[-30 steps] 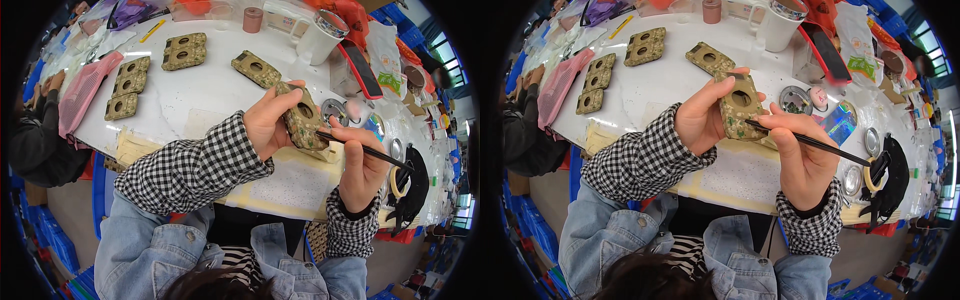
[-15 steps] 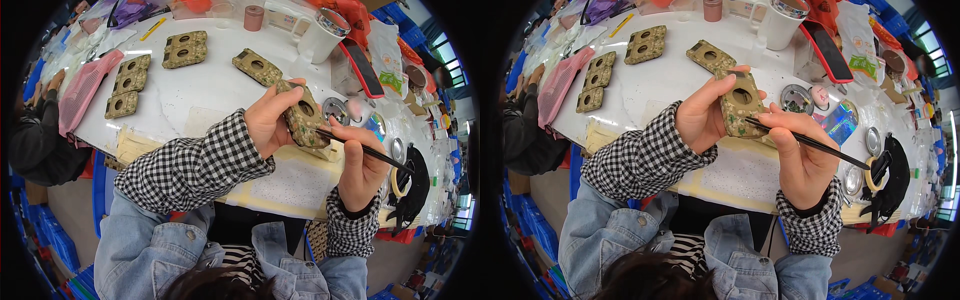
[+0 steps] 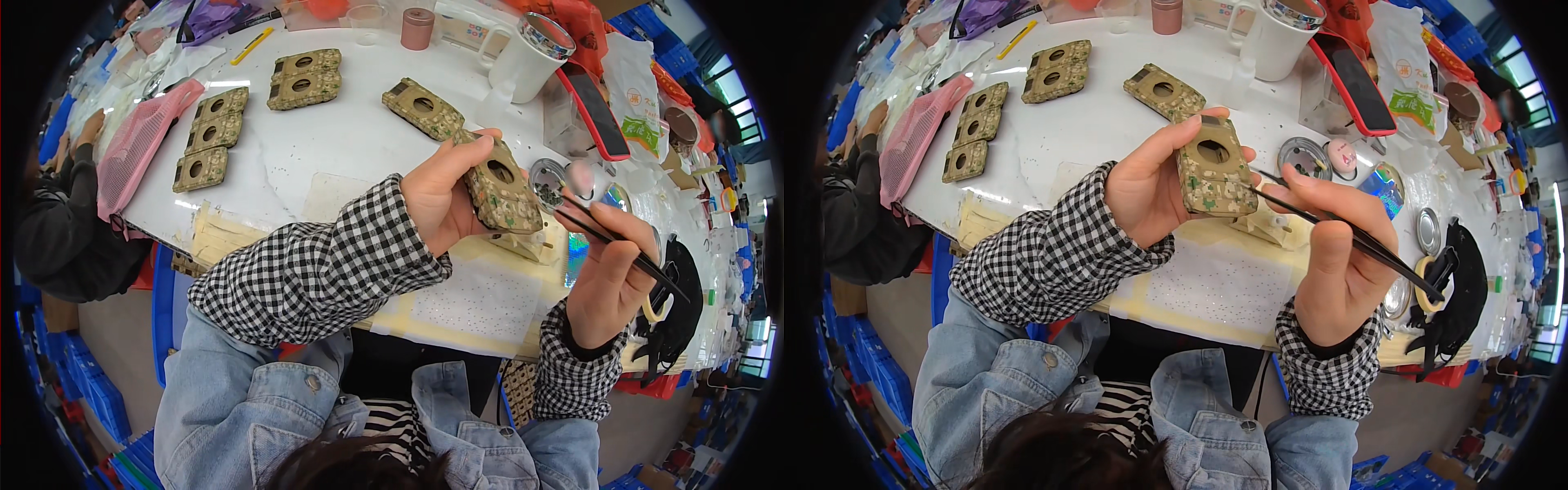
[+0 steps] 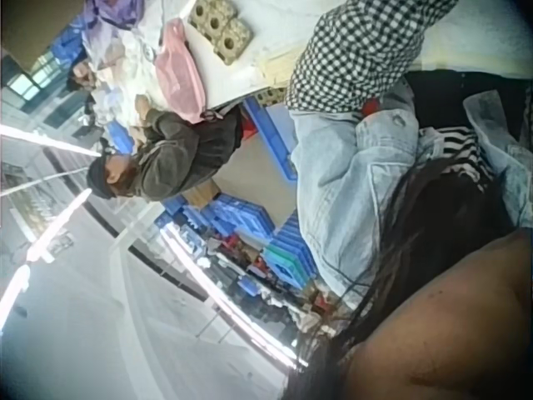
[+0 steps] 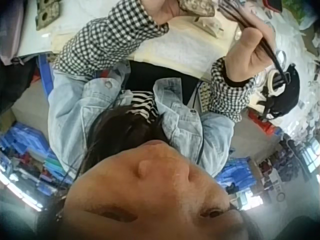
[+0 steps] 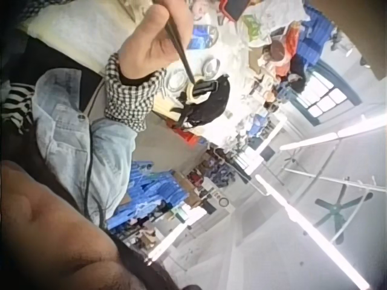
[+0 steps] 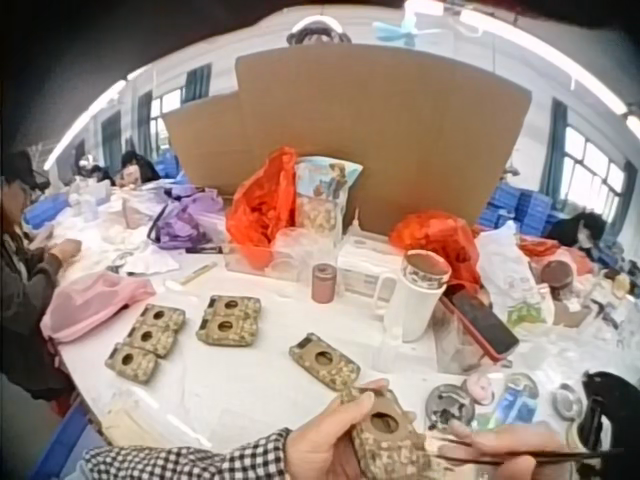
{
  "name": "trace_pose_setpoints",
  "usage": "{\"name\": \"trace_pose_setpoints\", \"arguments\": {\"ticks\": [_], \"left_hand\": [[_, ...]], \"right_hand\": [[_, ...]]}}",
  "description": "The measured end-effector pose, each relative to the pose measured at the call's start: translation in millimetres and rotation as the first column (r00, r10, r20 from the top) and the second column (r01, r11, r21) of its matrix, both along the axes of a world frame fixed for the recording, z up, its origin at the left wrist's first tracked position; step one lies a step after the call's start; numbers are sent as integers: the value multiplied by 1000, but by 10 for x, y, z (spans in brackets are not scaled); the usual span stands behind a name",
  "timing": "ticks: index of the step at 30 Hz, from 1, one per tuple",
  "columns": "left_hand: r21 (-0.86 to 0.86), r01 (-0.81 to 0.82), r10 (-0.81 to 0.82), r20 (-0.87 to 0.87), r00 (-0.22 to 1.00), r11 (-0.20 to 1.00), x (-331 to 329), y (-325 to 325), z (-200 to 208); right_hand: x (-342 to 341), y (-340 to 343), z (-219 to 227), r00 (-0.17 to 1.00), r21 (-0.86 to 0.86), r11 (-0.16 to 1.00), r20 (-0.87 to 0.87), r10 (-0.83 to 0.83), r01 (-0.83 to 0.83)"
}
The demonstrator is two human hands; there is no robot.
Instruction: Assembling and detailing small plastic model tank parts on a workbench.
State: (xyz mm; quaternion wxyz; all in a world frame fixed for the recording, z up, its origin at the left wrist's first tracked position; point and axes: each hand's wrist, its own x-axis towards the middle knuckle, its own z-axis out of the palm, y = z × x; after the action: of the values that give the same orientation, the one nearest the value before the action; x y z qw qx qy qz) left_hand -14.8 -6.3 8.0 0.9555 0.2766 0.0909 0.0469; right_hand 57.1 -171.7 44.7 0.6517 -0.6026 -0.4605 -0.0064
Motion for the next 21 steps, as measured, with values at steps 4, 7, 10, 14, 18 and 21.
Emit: {"name": "trace_pose_setpoints", "arguments": {"ticks": [4,7,10,14,18,21], "left_hand": [[-37,4,-5,-28,1000,999,7,8,17],[-41,4,-6,-47,999,999,13,-4,39],[-52,-5,2,-52,999,999,4,-3,43],[-55,4,-5,-33,999,998,11,7,7],[-36,28,-29,-22,999,999,29,25,-6],[-51,40,-42,-28,999,998,44,15,-12]], "right_hand": [[-23,-68,66,988,1,993,98,-120,121],[-38,-143,107,963,-34,980,193,-185,195],[-26,-287,70,933,-154,942,254,-255,299],[9,-369,12,852,-423,785,466,-239,452],[81,-372,-177,794,-413,760,569,-215,502],[86,-346,-227,775,-392,765,596,-213,512]]}}
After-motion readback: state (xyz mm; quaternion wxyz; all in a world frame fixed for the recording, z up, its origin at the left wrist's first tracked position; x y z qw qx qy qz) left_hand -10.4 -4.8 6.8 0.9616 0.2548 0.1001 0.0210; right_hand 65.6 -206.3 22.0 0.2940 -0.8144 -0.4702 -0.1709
